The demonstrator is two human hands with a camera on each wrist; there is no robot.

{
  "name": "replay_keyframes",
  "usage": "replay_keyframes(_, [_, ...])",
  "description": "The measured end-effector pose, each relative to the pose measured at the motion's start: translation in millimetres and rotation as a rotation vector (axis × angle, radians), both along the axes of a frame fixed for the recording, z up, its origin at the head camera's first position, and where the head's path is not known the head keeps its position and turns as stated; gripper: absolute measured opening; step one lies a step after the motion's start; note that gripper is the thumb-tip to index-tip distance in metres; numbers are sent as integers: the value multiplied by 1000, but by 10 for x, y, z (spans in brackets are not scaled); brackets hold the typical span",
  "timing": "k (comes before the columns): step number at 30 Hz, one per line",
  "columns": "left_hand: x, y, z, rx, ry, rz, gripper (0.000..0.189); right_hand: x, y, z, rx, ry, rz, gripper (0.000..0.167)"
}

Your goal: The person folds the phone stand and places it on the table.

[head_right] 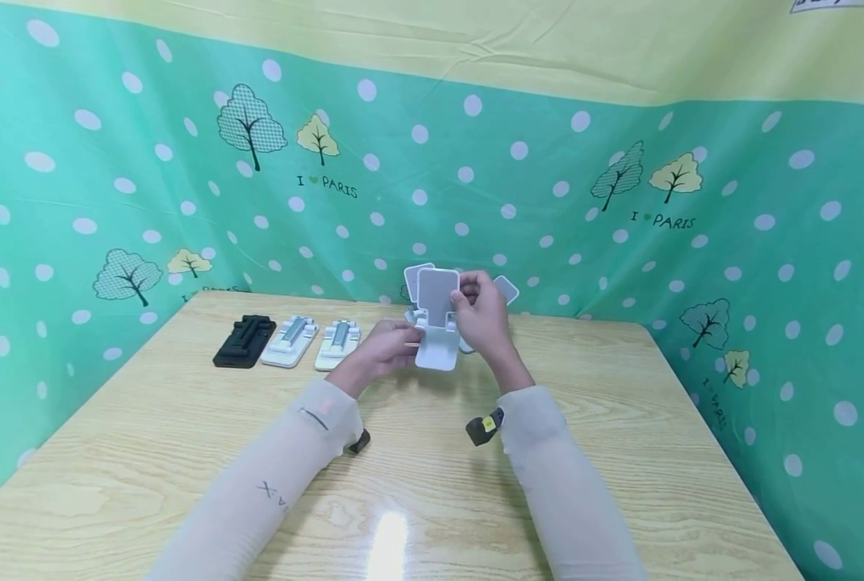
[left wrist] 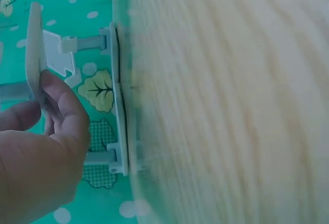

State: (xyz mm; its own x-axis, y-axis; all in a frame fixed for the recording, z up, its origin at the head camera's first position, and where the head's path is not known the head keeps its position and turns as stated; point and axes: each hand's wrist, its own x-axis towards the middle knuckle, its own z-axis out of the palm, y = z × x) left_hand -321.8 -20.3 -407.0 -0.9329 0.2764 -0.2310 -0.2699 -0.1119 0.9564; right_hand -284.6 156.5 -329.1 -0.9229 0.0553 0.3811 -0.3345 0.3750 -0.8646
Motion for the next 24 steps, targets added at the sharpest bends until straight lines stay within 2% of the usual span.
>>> replay_keyframes(5, [29,-8,0,9,1,-31,36,-19,30,17,21,-15,13,24])
replay_keyframes(10, [39,-15,15,4,37,-13,35,-51,92,93,124,-21,34,27])
replay_keyframes(14, [40,-29,17,-23,53,15,34,-80,123,170,287,-25,50,38])
replay_keyframes(19, [39,-39,14,-37,45,27,35,-104,121,232,564,9,52,52])
replay_keyframes(21, [41,-38,19,-40,42,27,35,-109,113,243,639,33,44,52])
replay_keyframes(24, [45,-34,34,-32,31,32,36,-116,100,256,679,61,36,51])
